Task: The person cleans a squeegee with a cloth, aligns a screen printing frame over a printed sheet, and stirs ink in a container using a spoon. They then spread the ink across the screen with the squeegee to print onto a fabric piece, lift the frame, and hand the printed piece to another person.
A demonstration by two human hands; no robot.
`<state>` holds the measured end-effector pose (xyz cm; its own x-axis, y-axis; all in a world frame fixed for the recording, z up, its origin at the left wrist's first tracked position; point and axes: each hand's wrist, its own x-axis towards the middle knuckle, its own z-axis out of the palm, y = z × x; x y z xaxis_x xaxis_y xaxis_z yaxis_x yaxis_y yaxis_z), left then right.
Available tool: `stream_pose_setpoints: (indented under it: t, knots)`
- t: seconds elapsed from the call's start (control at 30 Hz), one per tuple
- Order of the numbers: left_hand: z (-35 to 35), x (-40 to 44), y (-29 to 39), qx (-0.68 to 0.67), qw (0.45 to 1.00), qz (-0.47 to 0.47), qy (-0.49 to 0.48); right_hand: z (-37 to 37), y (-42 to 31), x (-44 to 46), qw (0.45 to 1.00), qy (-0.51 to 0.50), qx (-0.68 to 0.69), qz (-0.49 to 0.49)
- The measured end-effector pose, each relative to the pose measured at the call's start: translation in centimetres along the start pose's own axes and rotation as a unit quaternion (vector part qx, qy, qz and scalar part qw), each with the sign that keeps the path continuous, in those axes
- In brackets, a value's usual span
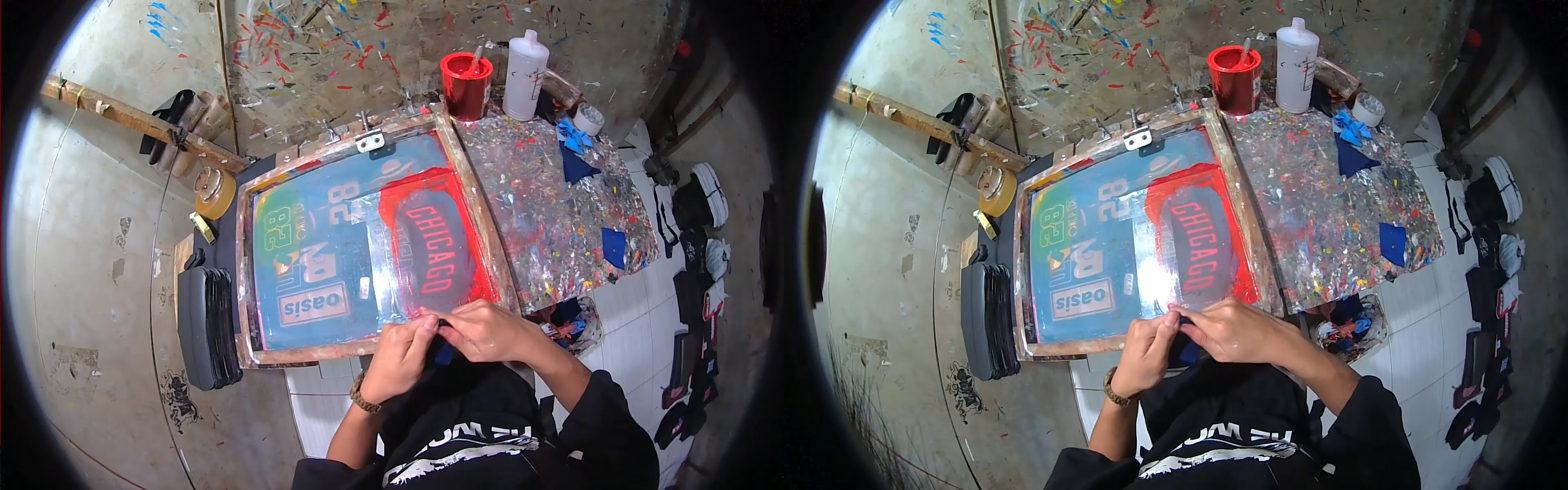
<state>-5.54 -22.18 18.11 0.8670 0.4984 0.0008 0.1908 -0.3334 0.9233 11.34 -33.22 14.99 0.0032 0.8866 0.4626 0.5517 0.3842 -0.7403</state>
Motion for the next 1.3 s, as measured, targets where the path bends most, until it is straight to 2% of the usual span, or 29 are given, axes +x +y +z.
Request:
stream_pose_setpoints:
  t: [0.1, 0.13, 0.2, 0.23, 0.27, 0.3, 0.33, 0.37, 0.43, 0.47, 0.5, 0.53, 0.6, 0.7, 0.73, 0.77, 0.87, 0.97, 1.0, 1.03, 1.07, 1.1, 1.13, 1.17, 1.23, 1.3]
  knots:
    - [-0.6, -0.6, 0.2, -0.045, 0.998, -0.025, -0.046, -0.9, -1.1, 0.0, 0.998, -0.050, -0.028, 0.011]
    - [-1.0, -0.9, 0.5, -0.050, 0.996, -0.040, -0.066, -1.1, -1.1, -0.1, 0.998, -0.058, -0.021, -0.021]
    - [-2.1, -1.5, 0.6, -0.012, 0.998, 0.033, -0.054, -2.2, -0.7, -0.4, 0.996, -0.066, -0.021, -0.056]
    - [-3.9, -2.9, -0.8, -0.076, 0.992, -0.047, 0.095, -3.3, -0.3, -1.2, 0.998, -0.021, 0.065, -0.004]
    - [-5.6, -4.2, -2.1, -0.154, 0.950, -0.100, 0.251, -4.5, 0.1, -2.2, 0.987, 0.024, 0.152, 0.049]
    - [-7.2, -4.4, -2.7, -0.193, 0.951, -0.056, 0.235, -5.4, 0.4, -3.0, 0.963, 0.070, 0.239, 0.102]
    - [-8.8, -4.5, -3.3, -0.235, 0.948, -0.013, 0.214, -5.8, 1.9, -3.5, 0.963, 0.072, 0.237, 0.103]
    - [-8.3, -4.4, -3.8, -0.075, 0.960, -0.029, 0.268, -5.8, 4.3, -4.1, 0.898, 0.078, 0.422, 0.093]
    - [-3.1, -2.0, -1.9, -0.019, 0.973, 0.014, 0.230, -4.7, 4.1, -3.4, 0.799, 0.078, 0.590, 0.083]
    - [-1.5, -1.1, -1.7, -0.091, 0.976, -0.008, 0.200, -2.7, 2.1, -0.9, 0.740, 0.125, 0.648, 0.132]
    - [0.1, 0.2, -0.8, -0.147, 0.963, 0.021, 0.227, -1.2, 0.5, 0.9, 0.671, 0.171, 0.699, 0.178]
    - [1.2, 1.4, -1.1, -0.205, 0.942, 0.033, 0.264, -0.9, -0.1, 1.5, 0.671, 0.168, 0.701, 0.176]
    - [2.0, 2.7, -0.1, -0.086, 0.953, 0.061, 0.286, -0.5, -1.0, 2.4, 0.605, 0.152, 0.767, 0.147]
    - [3.8, 3.5, -0.5, 0.064, 0.948, 0.078, 0.301, 0.0, -1.8, 2.9, 0.610, 0.165, 0.765, 0.126]
    - [4.4, 3.7, -0.4, 0.004, 0.952, 0.090, 0.292, 0.1, -1.6, 2.6, 0.602, 0.155, 0.772, 0.128]
    - [4.4, 3.8, -0.3, 0.004, 0.952, 0.091, 0.291, 0.2, -1.6, 2.6, 0.603, 0.156, 0.772, 0.127]
    - [4.2, 4.1, -0.3, -0.069, 0.967, 0.063, 0.239, 0.2, -1.8, 2.6, 0.613, 0.180, 0.757, 0.138]
    - [4.0, 3.9, -0.3, -0.138, 0.972, 0.026, 0.188, 0.4, -2.1, 2.4, 0.598, 0.193, 0.769, 0.118]
    - [3.7, 3.8, 0.2, -0.054, 0.973, 0.003, 0.226, 0.6, -2.0, 2.4, 0.631, 0.182, 0.746, 0.108]
    - [3.4, 3.8, 0.1, -0.053, 0.973, 0.004, 0.223, 0.7, -1.9, 2.4, 0.663, 0.170, 0.722, 0.098]
    - [3.2, 3.7, 0.0, 0.083, 0.971, 0.023, 0.224, 0.8, -1.7, 2.4, 0.691, 0.159, 0.698, 0.098]
    - [3.1, 3.7, -0.1, 0.217, 0.950, 0.043, 0.221, 1.0, -1.7, 2.4, 0.690, 0.162, 0.699, 0.098]
    - [3.3, 4.1, 0.4, 0.265, 0.926, 0.066, 0.261, 1.2, -1.8, 2.7, 0.708, 0.158, 0.681, 0.103]
    - [3.3, 4.1, 0.6, 0.264, 0.928, 0.066, 0.256, 1.5, -1.9, 2.8, 0.725, 0.157, 0.662, 0.108]
    - [3.1, 4.0, 0.6, 0.312, 0.923, 0.058, 0.219, 1.9, -2.0, 3.3, 0.725, 0.175, 0.656, 0.118]
    - [3.2, 3.8, 0.4, 0.299, 0.930, 0.079, 0.198, 2.3, -1.3, 3.6, 0.761, 0.183, 0.615, 0.099]
